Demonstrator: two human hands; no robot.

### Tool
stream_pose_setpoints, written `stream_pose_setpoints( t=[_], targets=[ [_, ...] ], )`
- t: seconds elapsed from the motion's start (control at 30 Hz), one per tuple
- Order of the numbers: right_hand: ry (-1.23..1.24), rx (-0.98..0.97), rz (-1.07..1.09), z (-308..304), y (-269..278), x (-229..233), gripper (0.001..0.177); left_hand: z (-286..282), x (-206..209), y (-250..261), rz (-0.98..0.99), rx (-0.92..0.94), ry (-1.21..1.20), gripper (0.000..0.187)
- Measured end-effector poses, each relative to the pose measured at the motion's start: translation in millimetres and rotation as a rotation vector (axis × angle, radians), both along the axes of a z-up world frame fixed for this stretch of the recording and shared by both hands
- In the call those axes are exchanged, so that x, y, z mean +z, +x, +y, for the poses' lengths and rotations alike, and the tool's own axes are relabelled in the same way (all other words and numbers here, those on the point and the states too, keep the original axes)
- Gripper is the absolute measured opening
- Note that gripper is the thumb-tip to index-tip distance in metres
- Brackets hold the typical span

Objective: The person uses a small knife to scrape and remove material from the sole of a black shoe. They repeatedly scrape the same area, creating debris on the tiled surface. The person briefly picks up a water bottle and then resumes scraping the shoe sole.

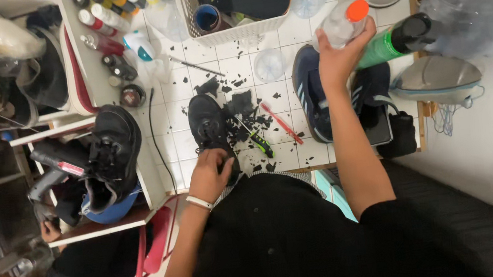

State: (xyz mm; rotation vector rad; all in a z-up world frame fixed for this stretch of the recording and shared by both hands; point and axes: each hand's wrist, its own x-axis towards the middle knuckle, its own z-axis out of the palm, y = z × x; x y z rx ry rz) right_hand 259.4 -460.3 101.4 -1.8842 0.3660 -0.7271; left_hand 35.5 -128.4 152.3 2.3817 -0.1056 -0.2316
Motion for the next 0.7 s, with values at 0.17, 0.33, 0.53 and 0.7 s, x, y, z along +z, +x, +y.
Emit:
stream_pose_setpoints(
  t=[0.17, 0.33, 0.53, 0.7],
  targets=[
    [0.002, 0.019, 0.040, -14.7, 26.8, -59.4, 0.092, 0.5, -79.6, -48.8, 0.253, 0.013, 0.266, 0.047],
    [0.033, 0.002, 0.147, -11.4, -2.4, -57.6, 0.108, -8.3, -79.7, -36.8, 0.448, -0.152, 0.581, 0.069],
    [-0.559, 0.135, 0.105, 58.5, -125.9, -27.3, 0.011, 38.9, -44.9, -11.4, 0.400, 0.056, 0.497, 0.031],
    [-0.779, 0.498, 0.706, 73.8, -185.1, -100.0, 0.031, 85.0, 17.5, -0.9, 0.419, 0.649, -0.353, 0.036]
  ],
)
